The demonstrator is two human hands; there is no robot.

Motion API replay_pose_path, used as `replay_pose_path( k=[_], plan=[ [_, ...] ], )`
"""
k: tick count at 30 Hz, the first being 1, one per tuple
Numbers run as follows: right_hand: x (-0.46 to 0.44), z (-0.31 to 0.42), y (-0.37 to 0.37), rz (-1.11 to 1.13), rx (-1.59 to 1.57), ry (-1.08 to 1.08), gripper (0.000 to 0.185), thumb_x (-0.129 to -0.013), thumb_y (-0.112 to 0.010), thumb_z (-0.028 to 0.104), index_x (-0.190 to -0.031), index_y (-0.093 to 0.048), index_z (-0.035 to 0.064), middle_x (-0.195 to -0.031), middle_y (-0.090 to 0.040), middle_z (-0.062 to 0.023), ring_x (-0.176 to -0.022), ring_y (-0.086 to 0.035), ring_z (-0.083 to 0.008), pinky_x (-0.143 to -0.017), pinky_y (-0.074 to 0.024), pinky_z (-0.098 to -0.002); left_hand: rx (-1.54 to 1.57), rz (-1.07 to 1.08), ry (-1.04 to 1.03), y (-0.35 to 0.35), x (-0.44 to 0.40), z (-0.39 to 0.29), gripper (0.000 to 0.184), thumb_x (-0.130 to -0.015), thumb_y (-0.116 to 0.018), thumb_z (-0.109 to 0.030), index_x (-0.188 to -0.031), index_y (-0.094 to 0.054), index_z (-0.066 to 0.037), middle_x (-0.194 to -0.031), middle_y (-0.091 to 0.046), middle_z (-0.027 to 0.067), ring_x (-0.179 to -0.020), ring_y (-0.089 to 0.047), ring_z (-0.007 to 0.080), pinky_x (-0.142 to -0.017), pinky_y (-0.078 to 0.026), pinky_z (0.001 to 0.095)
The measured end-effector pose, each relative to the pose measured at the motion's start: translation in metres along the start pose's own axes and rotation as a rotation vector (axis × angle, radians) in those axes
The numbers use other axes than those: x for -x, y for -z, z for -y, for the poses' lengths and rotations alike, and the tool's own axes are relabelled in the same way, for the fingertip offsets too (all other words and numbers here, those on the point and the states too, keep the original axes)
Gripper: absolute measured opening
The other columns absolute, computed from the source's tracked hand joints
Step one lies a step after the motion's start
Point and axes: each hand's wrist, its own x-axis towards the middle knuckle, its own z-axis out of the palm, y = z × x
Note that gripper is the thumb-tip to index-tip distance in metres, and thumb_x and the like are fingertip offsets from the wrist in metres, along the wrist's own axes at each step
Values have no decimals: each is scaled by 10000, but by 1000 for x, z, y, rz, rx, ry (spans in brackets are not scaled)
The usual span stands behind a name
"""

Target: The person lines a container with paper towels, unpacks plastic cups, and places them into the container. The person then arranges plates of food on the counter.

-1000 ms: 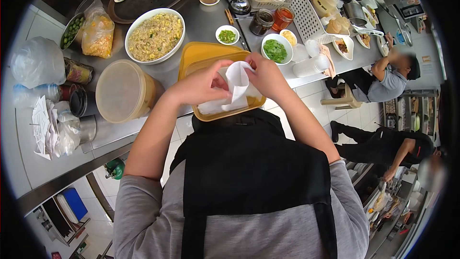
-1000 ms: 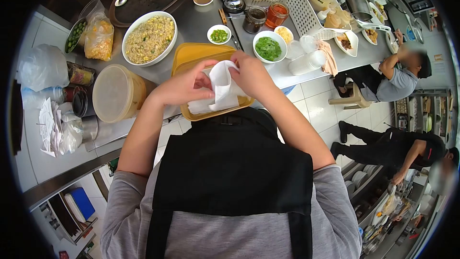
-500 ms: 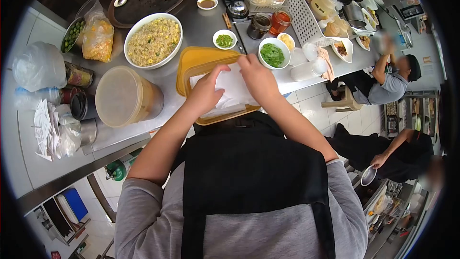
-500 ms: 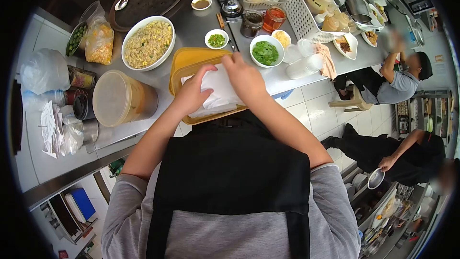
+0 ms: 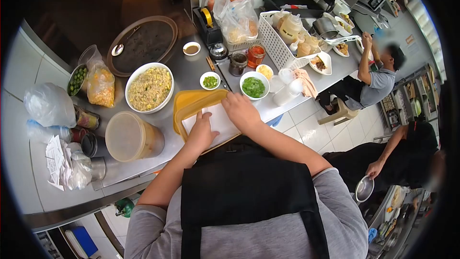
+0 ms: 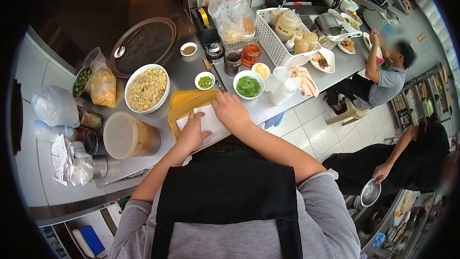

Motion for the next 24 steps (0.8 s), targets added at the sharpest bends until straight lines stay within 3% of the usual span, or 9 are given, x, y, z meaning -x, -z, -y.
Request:
replay_pose_path(
  k=[1, 3, 7, 10, 14, 16, 19, 24],
  plan=[
    [2, 0, -3, -11, 7, -1, 144, -804, -559, 122, -925, -609, 63, -958, -571, -68, -930, -568, -211, -762, -453, -343, 7, 7, 30, 1, 0, -1, 656, -697, -789, -107, -1248, -458, 25, -1274, -436, 263, -1127, -524, 417, -956, -448, 412],
    [6, 10, -3, 276, -125, 98, 139, -805, -558, 70, -927, -608, 27, -974, -591, -110, -939, -620, -245, -774, -519, -354, 16, -17, 40, 1, 3, -6, 679, -694, -794, -116, -1259, -445, 26, -1281, -431, 261, -1135, -519, 415, -961, -447, 412],
    [10, 14, -18, 464, -144, -58, 180, -828, -554, 57, -980, -633, 3, -1042, -606, -154, -962, -641, -285, -803, -544, -345, -32, -4, 41, 7, 5, -12, 666, -719, -770, -106, -1266, -429, 61, -1275, -418, 280, -1120, -529, 433, -956, -459, 420],
    [7, 17, -24, 529, -161, -98, 247, -839, -571, 65, -1075, -606, 1, -1116, -580, -173, -1012, -621, -304, -818, -544, -351, -137, 119, -70, -1, 3, 3, 650, -737, -754, -110, -1279, -430, 43, -1276, -424, 261, -1158, -499, 420, -971, -442, 416],
    [4, 27, -22, 605, -154, -123, 403, -829, -602, 43, -1222, -517, 18, -1220, -518, -176, -1119, -562, -324, -853, -533, -364, -186, 103, -23, 3, 4, -4, 658, -744, -746, -100, -1309, -430, 22, -1302, -414, 250, -1179, -472, 399, -966, -439, 428],
    [-1, 29, -19, 656, -157, -130, 387, -838, -589, 49, -1217, -521, 15, -1225, -518, -177, -1114, -567, -326, -857, -531, -369, -281, 4, -56, -1, 3, 8, 631, -754, -736, -91, -1300, -444, 30, -1327, -386, 259, -1149, -494, 404, -936, -460, 440],
    [-11, 24, -17, 732, -196, -113, 360, -859, -555, 62, -1215, -525, 13, -1242, -511, -180, -1101, -580, -332, -861, -529, -388, -297, 19, 27, 10, 0, 1, 623, -750, -740, -77, -1308, -472, -8, -1359, -356, 266, -1132, -514, 423, -955, -452, 425],
    [-14, 25, -24, 661, -264, -127, 337, -890, -503, 78, -1220, -517, 9, -1285, -489, -181, -1079, -602, -338, -855, -528, -424, -115, -27, 39, 10, -3, 11, 508, -748, -706, -8, -1221, -531, -62, -1231, -427, 222, -1064, -547, 397, -905, -465, 419]
  ],
)
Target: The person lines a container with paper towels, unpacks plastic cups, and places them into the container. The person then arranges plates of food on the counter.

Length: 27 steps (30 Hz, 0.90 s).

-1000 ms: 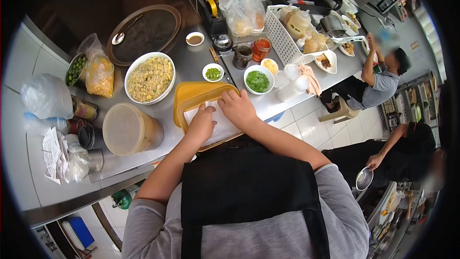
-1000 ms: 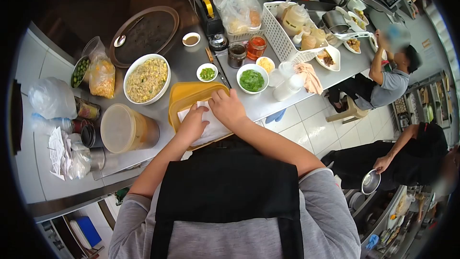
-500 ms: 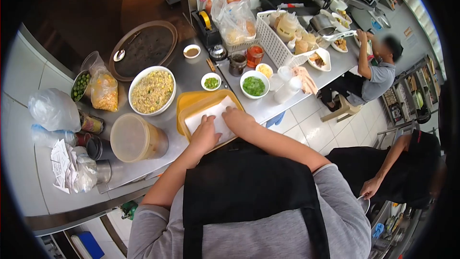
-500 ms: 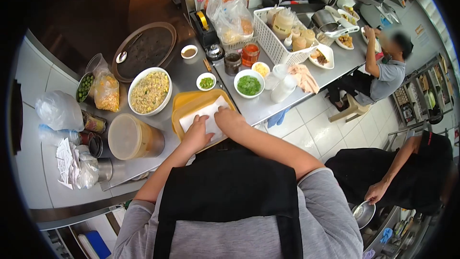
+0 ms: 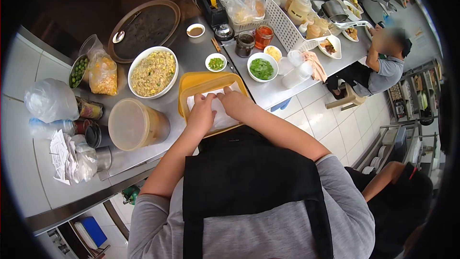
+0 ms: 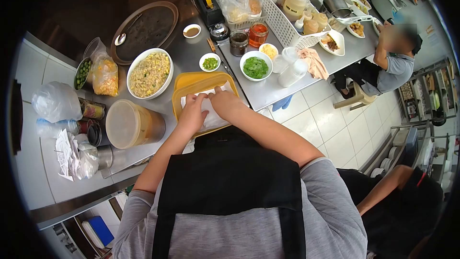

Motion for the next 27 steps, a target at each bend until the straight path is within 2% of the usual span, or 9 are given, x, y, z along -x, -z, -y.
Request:
replay_pose_path(
  k=[5, 7, 11, 16, 18, 19, 21, 25, 27],
  plan=[
    [5, 6, -10, -136, -6, 9, 314, -883, -513, 81, -1185, -509, -5, -1194, -516, -161, -1003, -623, -318, -828, -540, -404, 82, -181, -204, -7, -8, 11, 330, -726, -583, 126, -1014, -584, -34, -1131, -479, 174, -997, -558, 362, -842, -465, 424],
    [6, 8, -13, -148, 20, 0, 309, -880, -525, 96, -1173, -514, -1, -1145, -522, -154, -973, -628, -308, -819, -544, -384, 68, -155, -161, -4, -10, 8, 290, -735, -580, 119, -991, -598, -15, -1119, -485, 175, -1001, -555, 366, -849, -464, 418],
    [0, 7, -26, -155, 121, -53, 348, -859, -564, 100, -1187, -508, -3, -1142, -520, -169, -980, -622, -302, -810, -545, -374, -152, -122, -148, 0, -9, 4, 239, -726, -694, 9, -951, -613, 3, -1125, -509, 170, -1014, -555, 353, -857, -471, 423],
    [6, 1, -13, -118, 67, -13, 386, -837, -594, 84, -1203, -505, 2, -1180, -497, -192, -1007, -604, -327, -828, -536, -373, -290, -78, -185, 13, -3, -14, 360, -666, -800, -108, -962, -620, -10, -1193, -520, 155, -1077, -533, 339, -887, -473, 417],
    [5, -3, -12, -30, 60, 11, 548, -771, -695, 120, -1263, -474, 20, -1234, -461, -194, -1049, -577, -351, -866, -517, -377, -255, 224, -57, 18, -5, -16, 458, -653, -819, -133, -1047, -606, -39, -1248, -492, 162, -1131, -507, 353, -912, -466, 422],
    [5, -3, -11, -32, 58, 14, 548, -771, -695, 120, -1263, -474, 20, -1234, -461, -194, -1049, -577, -351, -866, -517, -377, -258, 223, -55, 18, -5, -15, 458, -653, -819, -133, -1047, -606, -39, -1248, -492, 162, -1131, -507, 353, -912, -466, 422],
    [6, -4, -10, 40, 78, 45, 783, -664, -801, 158, -1337, -418, 45, -1285, -425, -194, -1098, -544, -362, -901, -494, -391, -298, 242, -73, 18, -5, -14, 581, -624, -845, -174, -1125, -570, -66, -1312, -442, 191, -1150, -497, 391, -929, -463, 445],
    [2, -7, -8, 18, 73, 63, 952, -576, -860, 173, -1385, -370, 58, -1303, -411, -190, -1115, -529, -367, -916, -482, -382, -380, 256, -37, 19, -3, -24, 668, -598, -863, -194, -1161, -530, -62, -1368, -391, 219, -1163, -487, 425, -945, -460, 463],
    [-7, -11, -7, 57, 111, 77, 1075, -533, -889, 200, -1441, -327, 77, -1422, -354, -222, -1217, -474, -407, -1014, -401, -448, -424, 236, 26, 14, -3, -23, 696, -591, -870, -217, -1172, -519, -66, -1400, -359, 240, -1164, -485, 447, -940, -467, 472]
  ],
)
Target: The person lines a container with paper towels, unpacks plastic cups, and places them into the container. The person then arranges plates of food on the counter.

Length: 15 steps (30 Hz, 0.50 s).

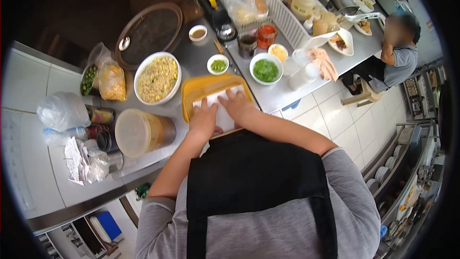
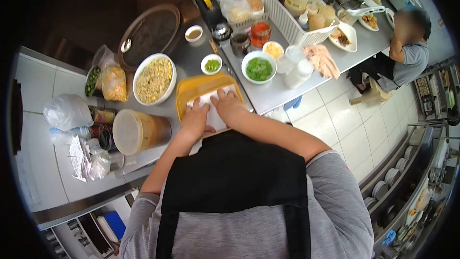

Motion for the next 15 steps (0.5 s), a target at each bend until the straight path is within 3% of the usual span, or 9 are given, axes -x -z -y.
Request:
replay_pose_path(
  k=[3, 4, 6, 7, 8, 9, 11, 12, 15],
  plan=[
    [-35, -7, -54, -190, -12, 36, 1067, -517, -878, 247, -1437, -349, 137, -1448, -323, -290, -1279, -385, -498, -1081, -290, -563, -107, -61, -39, -34, -11, 23, 642, -666, -808, -283, -1204, -523, -79, -1462, -272, 281, -946, -615, 466, -803, -521, 520],
    [-29, -6, -46, -189, 62, 54, 994, -549, -848, 239, -1417, -380, 118, -1440, -329, -299, -1296, -366, -502, -1094, -274, -565, -106, -121, -72, -46, -14, 31, 623, -675, -796, -294, -1194, -528, -79, -1450, -283, 294, -958, -618, 457, -796, -521, 532],
    [-38, -10, -48, -217, -69, 114, 873, -561, -798, 184, -1327, -445, -40, -1354, -442, -304, -1135, -520, -497, -967, -405, -584, -96, -47, -41, -32, -16, 28, 668, -661, -814, -351, -1193, -513, -81, -1424, -313, 303, -1019, -597, 464, -827, -502, 554],
    [-78, -8, -99, -518, 60, 6, 841, -579, -783, 163, -1298, -440, -104, -1300, -482, -323, -1033, -585, -465, -862, -485, -540, -100, -32, -11, -33, -19, 31, 741, -655, -819, -403, -1224, -471, -78, -1410, -333, 300, -1099, -549, 474, -885, -469, 564],
    [-37, -4, -44, -289, 248, 111, 772, -612, -763, 139, -1262, -455, -142, -1280, -476, -353, -1011, -601, -439, -837, -511, -493, -80, 33, 17, -30, -23, 33, 807, -644, -818, -451, -1249, -438, -75, -1405, -346, 298, -1156, -504, 485, -940, -433, 565],
    [-33, -5, -30, -275, 37, 154, 734, -644, -764, 150, -1230, -463, -174, -1272, -468, -372, -1041, -594, -414, -849, -520, -445, -130, 45, 21, -21, -25, 30, 832, -637, -819, -467, -1261, -434, -74, -1399, -355, 297, -1152, -505, 489, -944, -431, 561],
    [-35, -19, -14, -175, 80, 407, 722, -691, -770, 238, -1209, -481, -173, -1318, -449, -333, -1104, -569, -377, -955, -468, -381, -216, 85, 52, -14, -25, 23, 887, -619, -824, -496, -1290, -426, -74, -1391, -374, 283, -1153, -510, 478, -958, -429, 541],
    [-11, -21, 17, -172, 99, 489, 707, -722, -753, 246, -1243, -474, -144, -1320, -472, -281, -1119, -566, -352, -985, -443, -358, -253, 99, 72, -18, -29, 23, 919, -608, -828, -509, -1308, -421, -74, -1389, -385, 270, -1159, -514, 462, -969, -428, 526],
    [34, -50, 44, -284, -257, 575, 684, -776, -729, 268, -1302, -461, -79, -1297, -506, -252, -1134, -557, -351, -984, -443, -353, -211, 173, 76, -43, -49, 52, 1027, -620, -809, -543, -1402, -344, -68, -1407, -342, 300, -1235, -450, 463, -1046, -356, 528]
  ],
)
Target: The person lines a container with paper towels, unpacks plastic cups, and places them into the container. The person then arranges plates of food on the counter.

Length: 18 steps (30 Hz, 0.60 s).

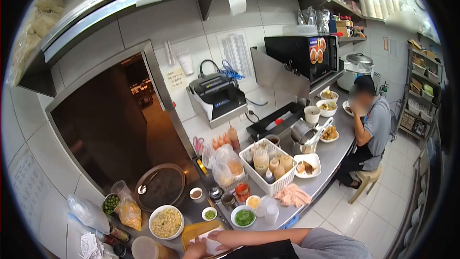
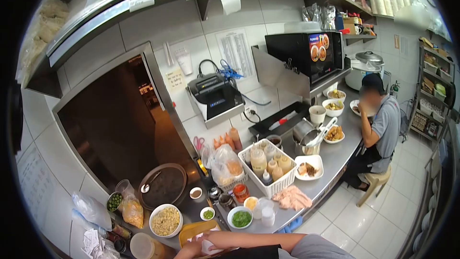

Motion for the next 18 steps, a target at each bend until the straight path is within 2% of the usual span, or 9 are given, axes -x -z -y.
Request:
replay_pose_path(
  k=[1, 3, 4, 6, 8, 11, 13, 15, 18],
  plan=[
    [20, 1, 20, -2, -106, 75, 650, -818, -701, 270, -1328, -452, -46, -1289, -520, -230, -1137, -561, -324, -982, -447, -336, 3, -14, 12, 7, -4, -4, 1027, -620, -809, -543, -1402, -344, -68, -1407, -342, 300, -1235, -450, 463, -1046, -356, 528],
    [59, -3, 57, 7, -210, 165, 616, -859, -674, 271, -1355, -442, -13, -1280, -535, -208, -1140, -566, -297, -980, -450, -319, 195, 101, 199, 18, 2, -17, 905, -729, -785, -437, -1440, -293, -170, -1511, -274, 155, -1402, -229, 372, -1101, -208, 624],
    [79, -7, 75, 137, -383, 85, 573, -894, -641, 262, -1367, -439, 11, -1288, -539, -173, -1141, -568, -252, -981, -448, -301, 66, 22, 44, 15, 3, -3, 1050, -598, -821, -547, -1420, -349, -95, -1428, -336, 271, -1271, -433, 418, -1074, -338, 496],
    [119, -27, 86, 296, -552, 13, 530, -928, -608, 253, -1380, -437, 34, -1295, -543, -138, -1143, -569, -207, -983, -447, -282, 57, 5, 75, 8, -2, 5, 1044, -587, -828, -544, -1411, -367, -99, -1430, -345, 255, -1276, -434, 398, -1076, -342, 478],
    [155, -57, 87, 247, -714, 19, 460, -974, -542, 213, -1390, -433, 50, -1290, -552, -73, -1135, -554, -129, -992, -435, -259, 0, -42, 71, 10, 0, 3, 1041, -556, -848, -540, -1381, -402, -88, -1418, -371, 233, -1266, -445, 384, -1074, -359, 440],
    [202, -81, 103, 195, -926, 24, 434, -982, -530, 189, -1390, -443, 67, -1281, -565, -60, -1119, -555, -114, -990, -427, -254, 78, -84, 167, 35, 15, -10, 1034, -542, -854, -542, -1354, -423, -67, -1399, -401, 224, -1242, -467, 386, -1057, -380, 435],
    [219, -96, 108, 216, -850, 30, 424, -983, -531, 184, -1383, -454, 66, -1268, -578, -58, -1102, -555, -100, -979, -424, -248, 164, -78, 252, 60, 30, -16, 988, -571, -856, -501, -1341, -429, -52, -1377, -428, 225, -1242, -468, 371, -1036, -401, 420],
    [232, -100, 119, 219, -946, -27, 419, -978, -539, 179, -1373, -466, 60, -1256, -587, -45, -1097, -555, -94, -974, -421, -252, 189, -304, 239, 92, 51, -23, 888, -601, -857, -447, -1298, -461, -66, -1325, -483, 215, -1181, -520, 372, -992, -437, 426],
    [238, -102, 148, 160, -887, 21, 428, -968, -559, 200, -1369, -474, 78, -1245, -596, -49, -1095, -555, -96, -966, -431, -260, 322, -460, 303, 179, 96, -65, 794, -657, -839, -347, -1289, -458, -54, -1266, -527, 233, -1171, -519, 383, -977, -438, 436]
  ],
)
